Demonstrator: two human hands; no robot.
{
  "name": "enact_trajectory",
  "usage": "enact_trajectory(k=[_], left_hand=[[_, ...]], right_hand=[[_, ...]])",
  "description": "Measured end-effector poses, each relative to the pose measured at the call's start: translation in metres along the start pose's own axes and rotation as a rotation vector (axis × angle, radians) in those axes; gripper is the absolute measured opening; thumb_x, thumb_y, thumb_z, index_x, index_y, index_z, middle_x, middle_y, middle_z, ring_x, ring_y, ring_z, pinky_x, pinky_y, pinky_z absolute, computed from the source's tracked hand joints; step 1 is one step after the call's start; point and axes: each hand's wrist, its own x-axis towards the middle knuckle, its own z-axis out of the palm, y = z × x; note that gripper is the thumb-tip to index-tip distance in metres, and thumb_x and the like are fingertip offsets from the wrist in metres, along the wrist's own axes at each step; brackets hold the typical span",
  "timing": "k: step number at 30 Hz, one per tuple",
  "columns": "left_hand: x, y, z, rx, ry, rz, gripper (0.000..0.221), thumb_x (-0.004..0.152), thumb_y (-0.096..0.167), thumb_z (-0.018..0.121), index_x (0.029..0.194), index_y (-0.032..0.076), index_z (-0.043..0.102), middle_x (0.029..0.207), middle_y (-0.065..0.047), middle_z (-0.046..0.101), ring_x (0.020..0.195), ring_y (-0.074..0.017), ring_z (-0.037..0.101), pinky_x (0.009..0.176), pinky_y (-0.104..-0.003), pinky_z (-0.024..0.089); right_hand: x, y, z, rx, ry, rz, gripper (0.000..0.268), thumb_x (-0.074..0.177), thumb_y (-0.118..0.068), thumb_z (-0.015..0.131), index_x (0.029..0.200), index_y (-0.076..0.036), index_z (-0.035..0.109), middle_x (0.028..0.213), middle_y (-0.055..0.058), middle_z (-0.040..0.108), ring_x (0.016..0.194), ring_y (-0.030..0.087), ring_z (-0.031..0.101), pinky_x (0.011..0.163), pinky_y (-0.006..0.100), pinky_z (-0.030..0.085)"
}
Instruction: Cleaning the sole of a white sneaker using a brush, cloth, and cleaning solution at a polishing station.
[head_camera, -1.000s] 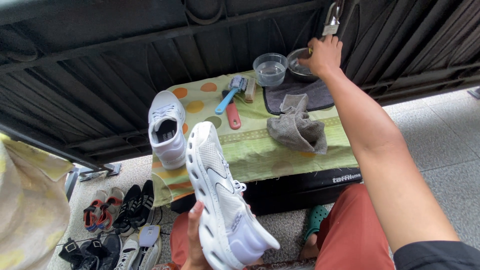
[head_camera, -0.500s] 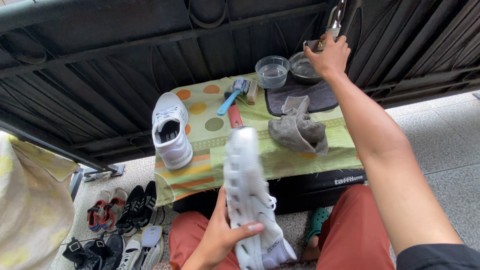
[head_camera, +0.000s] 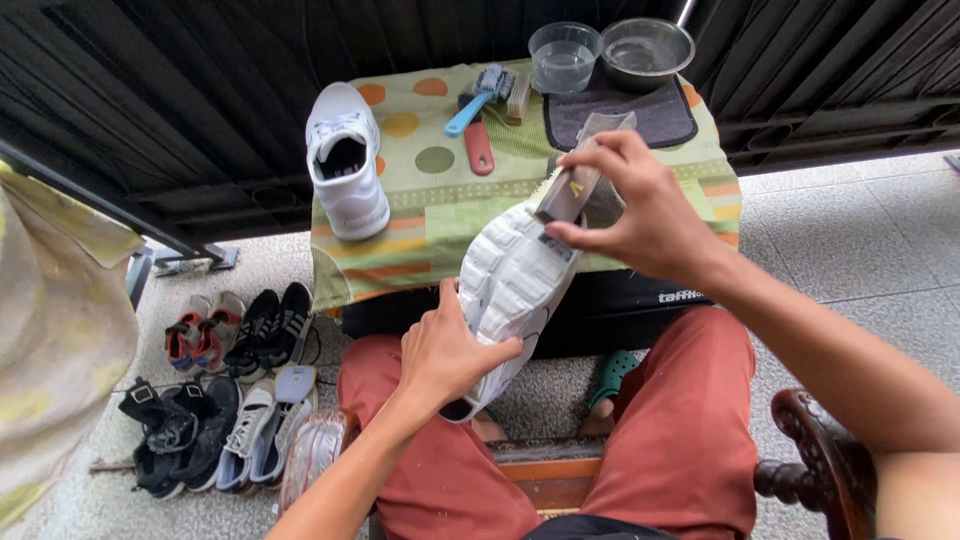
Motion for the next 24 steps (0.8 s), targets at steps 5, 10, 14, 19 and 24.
enact_trajectory(k=[5,10,14,19,24], left_hand=[[0.010,-0.013,0.032,-0.359,-0.095,0.084,0.085,0.057,0.045,0.086,0.126,0.007,0.057,0.113,-0.020,0.072,0.118,-0.0396,0.066,0.097,-0.047,0.051],[-0.006,0.004,0.019,-0.615,-0.230,0.218,0.080,0.053,0.030,0.091,0.120,-0.001,0.062,0.111,-0.025,0.073,0.118,-0.0388,0.067,0.097,-0.048,0.052],[-0.017,0.015,-0.004,-0.475,-0.325,0.235,0.091,0.057,0.040,0.092,0.128,-0.002,0.054,0.118,-0.025,0.068,0.121,-0.0375,0.065,0.098,-0.049,0.053],[0.009,-0.017,0.011,-0.629,-0.330,0.270,0.074,0.065,0.026,0.092,0.118,-0.008,0.054,0.101,-0.019,0.067,0.101,-0.0279,0.065,0.085,-0.041,0.056],[0.026,-0.039,0.036,-0.881,-0.299,0.278,0.071,0.075,0.017,0.086,0.134,-0.001,0.052,0.109,-0.015,0.071,0.105,-0.0218,0.066,0.092,-0.040,0.057]], right_hand=[[-0.027,-0.007,0.018,-0.163,0.011,0.054,0.063,0.075,-0.037,0.085,0.132,-0.020,0.063,0.123,0.017,0.051,0.106,0.037,0.060,0.087,0.055,0.054],[-0.047,-0.021,0.009,-0.224,0.059,-0.049,0.069,0.072,-0.036,0.086,0.134,-0.020,0.062,0.130,0.019,0.048,0.110,0.041,0.058,0.087,0.057,0.055],[-0.054,-0.006,0.003,-0.203,0.037,0.026,0.075,0.071,-0.037,0.086,0.137,-0.016,0.056,0.137,0.021,0.049,0.121,0.044,0.057,0.095,0.058,0.050],[-0.064,-0.010,0.008,-0.145,0.076,0.009,0.079,0.071,-0.036,0.088,0.138,-0.010,0.055,0.139,0.022,0.050,0.125,0.045,0.056,0.100,0.055,0.049],[-0.059,0.016,0.011,-0.193,0.160,0.019,0.072,0.076,-0.038,0.088,0.137,-0.011,0.061,0.133,0.025,0.050,0.117,0.048,0.061,0.096,0.056,0.052]])
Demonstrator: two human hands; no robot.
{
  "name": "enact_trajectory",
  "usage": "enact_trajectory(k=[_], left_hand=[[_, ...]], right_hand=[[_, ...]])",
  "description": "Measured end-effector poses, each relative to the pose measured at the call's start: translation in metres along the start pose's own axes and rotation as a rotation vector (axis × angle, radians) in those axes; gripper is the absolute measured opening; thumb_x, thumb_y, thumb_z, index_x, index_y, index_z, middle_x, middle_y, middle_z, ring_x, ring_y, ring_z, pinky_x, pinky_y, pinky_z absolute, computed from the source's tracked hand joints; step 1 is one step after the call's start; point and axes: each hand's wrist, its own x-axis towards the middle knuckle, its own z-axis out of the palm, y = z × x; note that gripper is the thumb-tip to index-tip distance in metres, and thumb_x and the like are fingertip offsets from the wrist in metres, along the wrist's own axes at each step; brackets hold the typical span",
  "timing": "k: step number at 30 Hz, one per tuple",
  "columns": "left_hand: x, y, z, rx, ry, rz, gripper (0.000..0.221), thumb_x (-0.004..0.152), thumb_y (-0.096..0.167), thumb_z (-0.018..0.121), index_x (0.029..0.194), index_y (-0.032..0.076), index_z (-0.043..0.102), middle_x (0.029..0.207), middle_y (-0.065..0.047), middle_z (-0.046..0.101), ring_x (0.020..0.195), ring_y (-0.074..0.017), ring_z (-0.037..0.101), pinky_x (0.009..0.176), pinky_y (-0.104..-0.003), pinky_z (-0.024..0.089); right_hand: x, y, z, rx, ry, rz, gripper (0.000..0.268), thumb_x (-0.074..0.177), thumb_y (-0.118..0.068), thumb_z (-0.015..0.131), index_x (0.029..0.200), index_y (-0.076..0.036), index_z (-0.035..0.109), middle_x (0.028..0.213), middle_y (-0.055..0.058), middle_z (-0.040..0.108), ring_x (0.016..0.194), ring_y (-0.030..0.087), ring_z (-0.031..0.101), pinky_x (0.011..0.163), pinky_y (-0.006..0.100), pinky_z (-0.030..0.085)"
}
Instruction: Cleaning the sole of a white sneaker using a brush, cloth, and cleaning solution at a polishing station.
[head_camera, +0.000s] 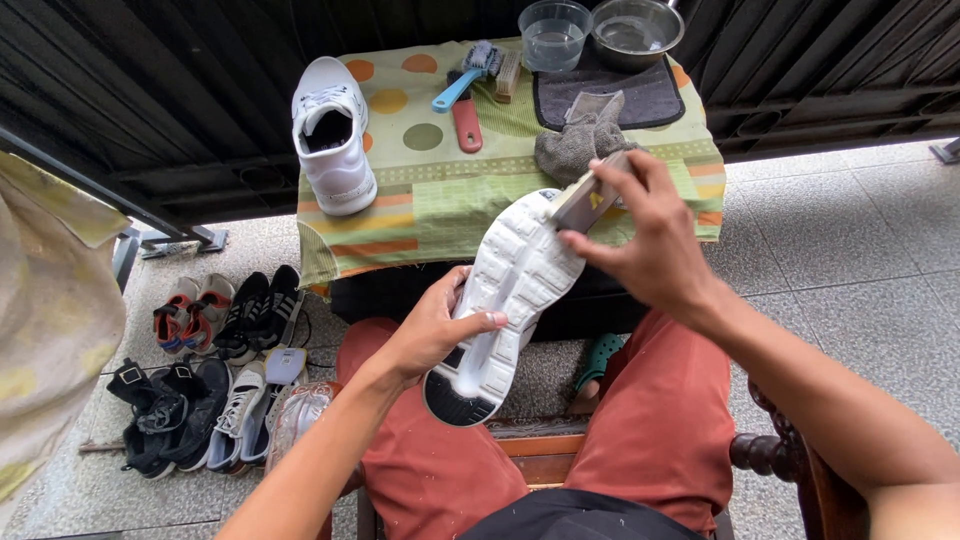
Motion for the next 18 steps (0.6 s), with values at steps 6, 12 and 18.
enact_trajectory(k=[6,12,18], left_hand=[[-0.011,0.001,-0.003,0.099,0.140,0.067,0.067,0.075,0.014,0.080,0.136,0.002,0.056,0.107,-0.013,0.069,0.104,-0.0180,0.063,0.094,-0.037,0.054],[-0.008,-0.004,-0.004,0.084,0.179,0.063,0.067,0.073,0.013,0.079,0.135,0.000,0.057,0.103,-0.015,0.070,0.100,-0.0209,0.065,0.092,-0.040,0.055],[-0.010,-0.006,0.005,0.027,0.216,0.111,0.066,0.073,0.012,0.078,0.134,0.000,0.057,0.102,-0.011,0.068,0.100,-0.0181,0.062,0.091,-0.038,0.055]], right_hand=[[-0.002,-0.022,0.011,0.186,-0.057,-0.069,0.070,0.067,-0.038,0.092,0.127,-0.011,0.066,0.126,0.025,0.056,0.119,0.052,0.058,0.101,0.058,0.049],[-0.028,-0.034,0.023,0.141,-0.056,-0.075,0.074,0.064,-0.044,0.093,0.127,-0.015,0.067,0.129,0.025,0.055,0.116,0.048,0.061,0.099,0.056,0.051],[-0.011,-0.008,0.025,0.054,0.054,-0.084,0.076,0.074,-0.035,0.089,0.140,-0.010,0.060,0.130,0.029,0.052,0.116,0.051,0.059,0.100,0.056,0.050]])
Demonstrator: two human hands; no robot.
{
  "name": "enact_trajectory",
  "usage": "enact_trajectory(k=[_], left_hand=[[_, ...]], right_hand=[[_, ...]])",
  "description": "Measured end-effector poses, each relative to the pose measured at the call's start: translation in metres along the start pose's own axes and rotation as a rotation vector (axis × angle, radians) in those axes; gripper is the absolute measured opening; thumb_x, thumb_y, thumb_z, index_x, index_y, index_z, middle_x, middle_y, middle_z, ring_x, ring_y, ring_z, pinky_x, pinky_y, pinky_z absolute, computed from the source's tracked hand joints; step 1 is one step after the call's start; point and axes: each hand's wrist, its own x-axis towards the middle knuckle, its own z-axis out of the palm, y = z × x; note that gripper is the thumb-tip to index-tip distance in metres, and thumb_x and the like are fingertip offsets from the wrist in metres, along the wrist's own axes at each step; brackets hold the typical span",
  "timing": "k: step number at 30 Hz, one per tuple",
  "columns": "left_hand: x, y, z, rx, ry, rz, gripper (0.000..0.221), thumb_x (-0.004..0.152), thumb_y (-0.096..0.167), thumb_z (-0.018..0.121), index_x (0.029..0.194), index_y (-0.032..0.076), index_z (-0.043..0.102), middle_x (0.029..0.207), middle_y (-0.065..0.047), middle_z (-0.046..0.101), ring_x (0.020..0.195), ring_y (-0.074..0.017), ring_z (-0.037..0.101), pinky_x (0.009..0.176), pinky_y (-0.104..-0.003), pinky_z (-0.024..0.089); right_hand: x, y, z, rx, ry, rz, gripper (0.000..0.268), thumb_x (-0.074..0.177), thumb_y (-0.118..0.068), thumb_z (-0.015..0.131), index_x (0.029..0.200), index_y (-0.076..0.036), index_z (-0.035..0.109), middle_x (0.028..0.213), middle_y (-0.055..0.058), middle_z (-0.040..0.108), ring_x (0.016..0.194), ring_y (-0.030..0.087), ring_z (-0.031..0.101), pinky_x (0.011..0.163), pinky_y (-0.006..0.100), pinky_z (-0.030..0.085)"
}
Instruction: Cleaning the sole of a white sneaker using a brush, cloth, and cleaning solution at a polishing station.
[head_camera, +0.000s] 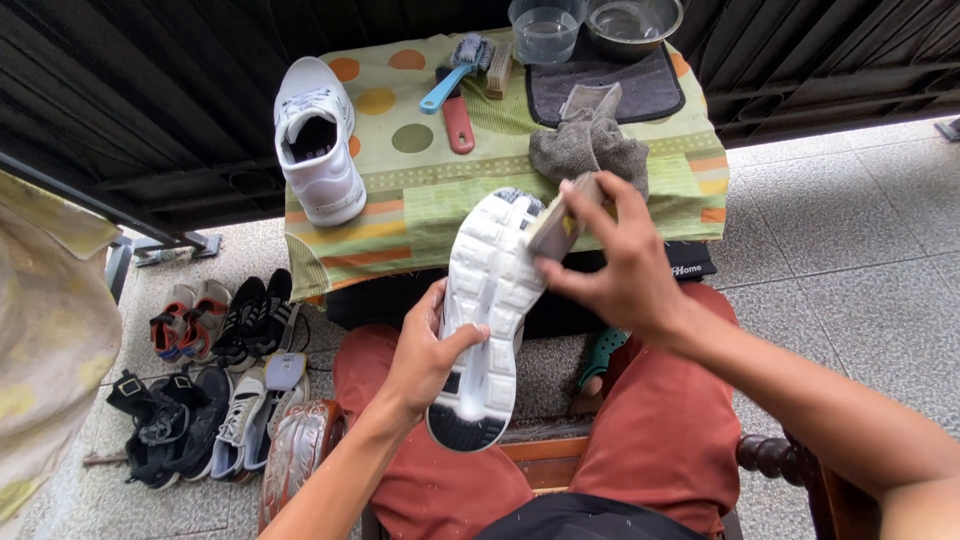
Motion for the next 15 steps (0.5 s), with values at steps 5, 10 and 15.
enact_trajectory(k=[5,10,15], left_hand=[[-0.003,-0.010,0.004,-0.046,0.008,-0.002,0.066,0.071,0.008,0.076,0.134,0.000,0.057,0.101,-0.011,0.067,0.099,-0.0181,0.061,0.090,-0.038,0.055],[-0.004,-0.011,0.008,-0.056,0.005,0.052,0.066,0.068,0.002,0.071,0.133,0.000,0.056,0.101,-0.011,0.064,0.100,-0.0189,0.058,0.090,-0.039,0.054],[-0.004,-0.020,0.002,-0.065,0.012,0.088,0.068,0.066,0.000,0.071,0.133,0.000,0.056,0.101,-0.012,0.064,0.100,-0.0189,0.059,0.090,-0.039,0.054]], right_hand=[[-0.006,-0.012,0.001,0.090,-0.081,-0.072,0.077,0.069,-0.043,0.090,0.136,-0.014,0.064,0.133,0.026,0.051,0.120,0.048,0.057,0.102,0.055,0.049],[-0.010,-0.016,-0.004,0.029,-0.009,-0.021,0.077,0.074,-0.034,0.088,0.141,-0.009,0.059,0.131,0.029,0.050,0.117,0.053,0.056,0.100,0.058,0.049],[0.005,-0.003,-0.003,0.048,-0.029,-0.095,0.076,0.072,-0.039,0.090,0.137,-0.010,0.064,0.129,0.027,0.050,0.124,0.052,0.052,0.106,0.059,0.045]])
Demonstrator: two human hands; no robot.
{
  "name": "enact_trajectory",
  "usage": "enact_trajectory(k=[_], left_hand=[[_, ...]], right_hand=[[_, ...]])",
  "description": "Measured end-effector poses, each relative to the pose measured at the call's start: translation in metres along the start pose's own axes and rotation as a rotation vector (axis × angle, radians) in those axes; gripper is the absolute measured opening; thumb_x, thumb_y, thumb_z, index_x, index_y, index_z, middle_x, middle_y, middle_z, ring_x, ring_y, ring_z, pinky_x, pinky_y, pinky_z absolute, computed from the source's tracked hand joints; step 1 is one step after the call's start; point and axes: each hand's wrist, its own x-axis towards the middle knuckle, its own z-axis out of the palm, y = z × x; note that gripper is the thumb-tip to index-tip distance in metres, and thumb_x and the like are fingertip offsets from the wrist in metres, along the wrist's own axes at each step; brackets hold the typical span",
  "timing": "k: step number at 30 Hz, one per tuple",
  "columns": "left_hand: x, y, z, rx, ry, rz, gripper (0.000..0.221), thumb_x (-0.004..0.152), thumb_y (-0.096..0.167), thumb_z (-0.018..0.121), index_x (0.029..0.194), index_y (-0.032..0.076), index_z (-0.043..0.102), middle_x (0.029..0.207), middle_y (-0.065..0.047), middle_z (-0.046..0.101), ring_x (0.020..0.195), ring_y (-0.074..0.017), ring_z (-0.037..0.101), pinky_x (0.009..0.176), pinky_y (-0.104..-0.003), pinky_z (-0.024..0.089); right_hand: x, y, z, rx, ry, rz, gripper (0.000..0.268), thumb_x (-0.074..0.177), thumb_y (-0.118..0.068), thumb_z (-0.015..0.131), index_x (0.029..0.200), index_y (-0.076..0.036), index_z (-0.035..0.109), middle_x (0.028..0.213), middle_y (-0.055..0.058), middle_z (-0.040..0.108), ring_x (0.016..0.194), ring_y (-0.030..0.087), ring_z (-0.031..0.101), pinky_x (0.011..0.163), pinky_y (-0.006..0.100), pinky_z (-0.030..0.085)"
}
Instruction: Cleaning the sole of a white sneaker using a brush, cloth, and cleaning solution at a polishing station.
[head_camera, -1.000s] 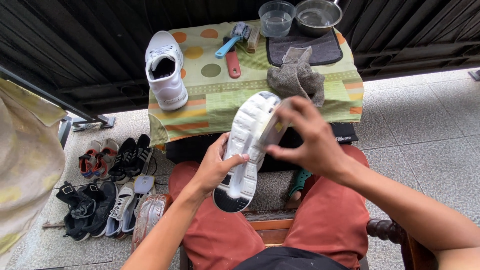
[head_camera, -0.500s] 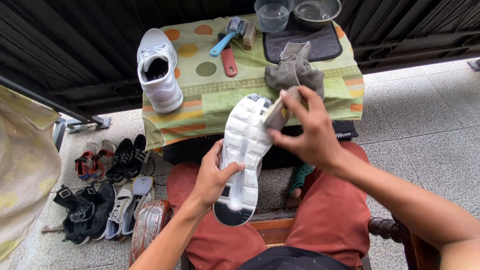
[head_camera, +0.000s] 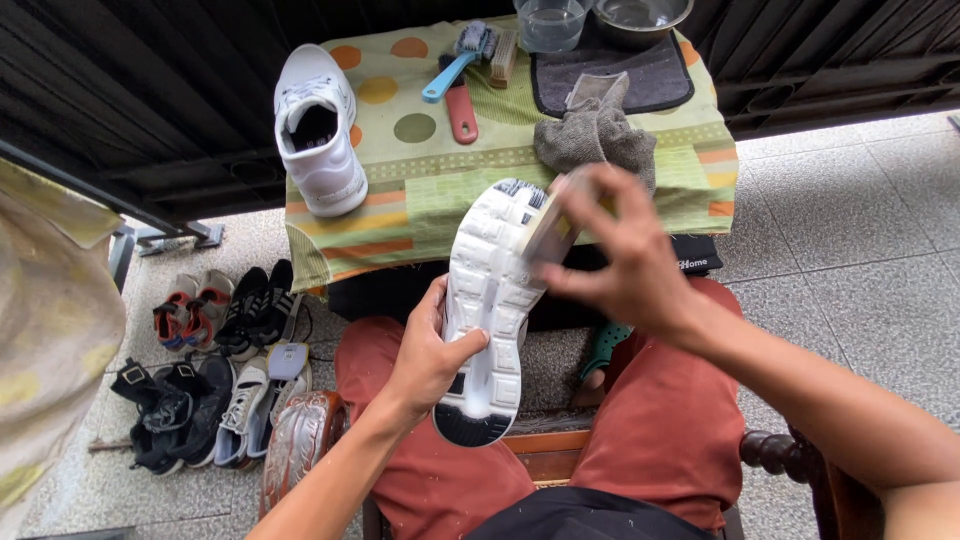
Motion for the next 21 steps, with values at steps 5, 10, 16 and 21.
enact_trajectory(k=[5,10,16,21], left_hand=[[0.002,0.011,0.009,0.021,0.021,0.010,0.068,0.065,0.000,0.069,0.132,0.002,0.057,0.099,-0.009,0.064,0.096,-0.0170,0.059,0.085,-0.036,0.054],[-0.004,0.006,0.006,-0.018,0.066,0.005,0.069,0.065,-0.002,0.068,0.133,0.001,0.055,0.099,-0.010,0.064,0.096,-0.0178,0.059,0.085,-0.037,0.054],[-0.004,0.010,0.010,0.009,0.061,-0.043,0.066,0.066,-0.003,0.067,0.131,0.001,0.057,0.100,-0.010,0.065,0.094,-0.0184,0.059,0.083,-0.038,0.053],[-0.003,0.017,0.007,-0.005,0.089,0.006,0.067,0.064,-0.004,0.066,0.130,0.001,0.056,0.098,-0.010,0.063,0.095,-0.0180,0.058,0.085,-0.038,0.054]], right_hand=[[-0.021,-0.033,0.005,0.007,-0.013,-0.081,0.076,0.068,-0.043,0.091,0.132,-0.012,0.066,0.134,0.026,0.050,0.124,0.048,0.053,0.105,0.054,0.047],[-0.009,-0.014,0.003,-0.024,0.063,-0.075,0.079,0.069,-0.036,0.094,0.135,-0.007,0.065,0.134,0.025,0.049,0.122,0.047,0.053,0.102,0.055,0.049],[-0.024,-0.025,0.010,0.130,-0.041,-0.143,0.079,0.061,-0.043,0.094,0.130,-0.013,0.069,0.130,0.026,0.055,0.120,0.046,0.057,0.105,0.053,0.047],[-0.021,-0.034,0.003,0.019,0.046,-0.123,0.080,0.068,-0.048,0.091,0.132,-0.009,0.065,0.134,0.026,0.050,0.124,0.045,0.056,0.107,0.054,0.046]])
